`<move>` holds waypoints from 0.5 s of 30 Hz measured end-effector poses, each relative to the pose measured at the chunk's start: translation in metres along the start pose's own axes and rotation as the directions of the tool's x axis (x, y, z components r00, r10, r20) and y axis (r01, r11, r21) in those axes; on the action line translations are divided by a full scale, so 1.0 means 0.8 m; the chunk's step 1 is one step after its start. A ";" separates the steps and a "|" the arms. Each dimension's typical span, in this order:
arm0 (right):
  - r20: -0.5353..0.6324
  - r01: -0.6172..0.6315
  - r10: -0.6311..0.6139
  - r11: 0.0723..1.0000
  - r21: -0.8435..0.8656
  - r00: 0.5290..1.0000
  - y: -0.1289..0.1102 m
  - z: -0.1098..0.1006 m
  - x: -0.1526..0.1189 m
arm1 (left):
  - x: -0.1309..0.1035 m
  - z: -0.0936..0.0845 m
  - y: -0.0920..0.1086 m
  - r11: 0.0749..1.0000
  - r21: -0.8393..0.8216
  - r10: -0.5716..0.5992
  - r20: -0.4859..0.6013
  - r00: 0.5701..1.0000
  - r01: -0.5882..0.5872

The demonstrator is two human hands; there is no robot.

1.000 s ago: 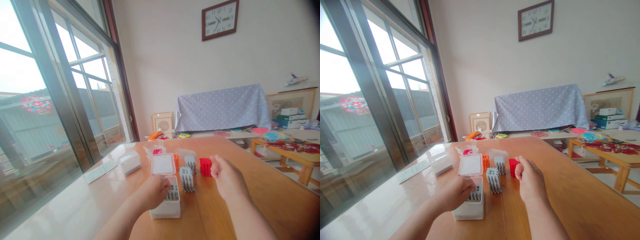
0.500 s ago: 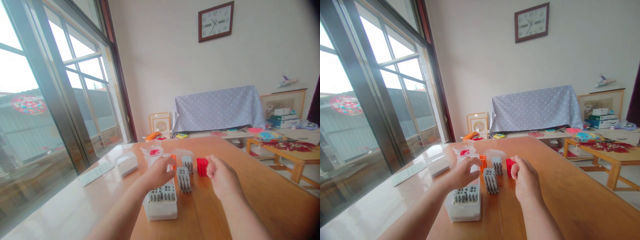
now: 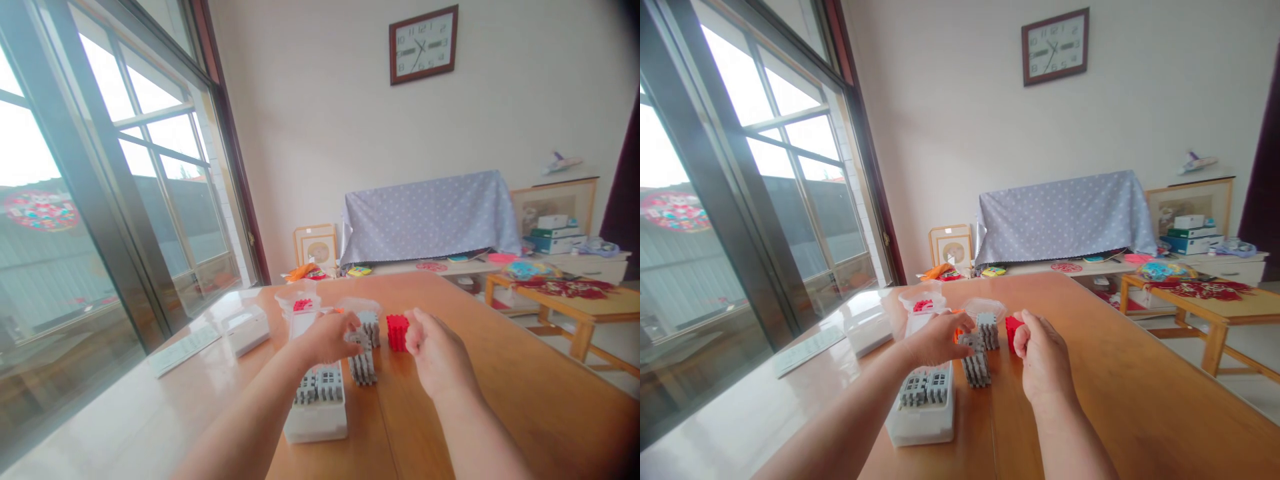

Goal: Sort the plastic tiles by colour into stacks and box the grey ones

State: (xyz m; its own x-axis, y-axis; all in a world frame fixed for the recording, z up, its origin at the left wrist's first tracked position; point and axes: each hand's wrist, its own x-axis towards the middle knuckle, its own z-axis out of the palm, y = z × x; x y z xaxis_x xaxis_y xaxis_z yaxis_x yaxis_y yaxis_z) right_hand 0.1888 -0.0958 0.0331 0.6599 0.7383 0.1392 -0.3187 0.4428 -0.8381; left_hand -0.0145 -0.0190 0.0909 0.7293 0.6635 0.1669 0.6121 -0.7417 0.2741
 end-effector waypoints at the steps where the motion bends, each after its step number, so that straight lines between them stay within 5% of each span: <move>1: -0.001 -0.001 0.001 1.000 0.001 1.000 0.000 0.000 0.000 | -0.006 -0.004 0.000 1.000 0.000 0.003 -0.015 1.000 -0.003; 8: -0.003 -0.017 0.017 1.000 0.020 1.000 0.005 -0.004 0.004 | -0.083 -0.040 -0.009 0.995 0.060 -0.076 -0.044 0.996 0.079; 15: 0.020 -0.007 0.006 0.999 0.053 1.000 0.013 -0.008 0.013 | -0.145 -0.028 -0.027 0.980 0.107 -0.160 -0.075 0.984 0.167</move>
State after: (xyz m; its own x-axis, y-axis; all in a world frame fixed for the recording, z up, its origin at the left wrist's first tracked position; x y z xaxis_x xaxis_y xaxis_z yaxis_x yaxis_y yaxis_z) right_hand 0.1965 -0.0867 0.0228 0.6441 0.7512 0.1444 -0.3589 0.4635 -0.8102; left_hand -0.1189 -0.0778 0.0866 0.5972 0.7790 0.1910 0.7547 -0.6264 0.1950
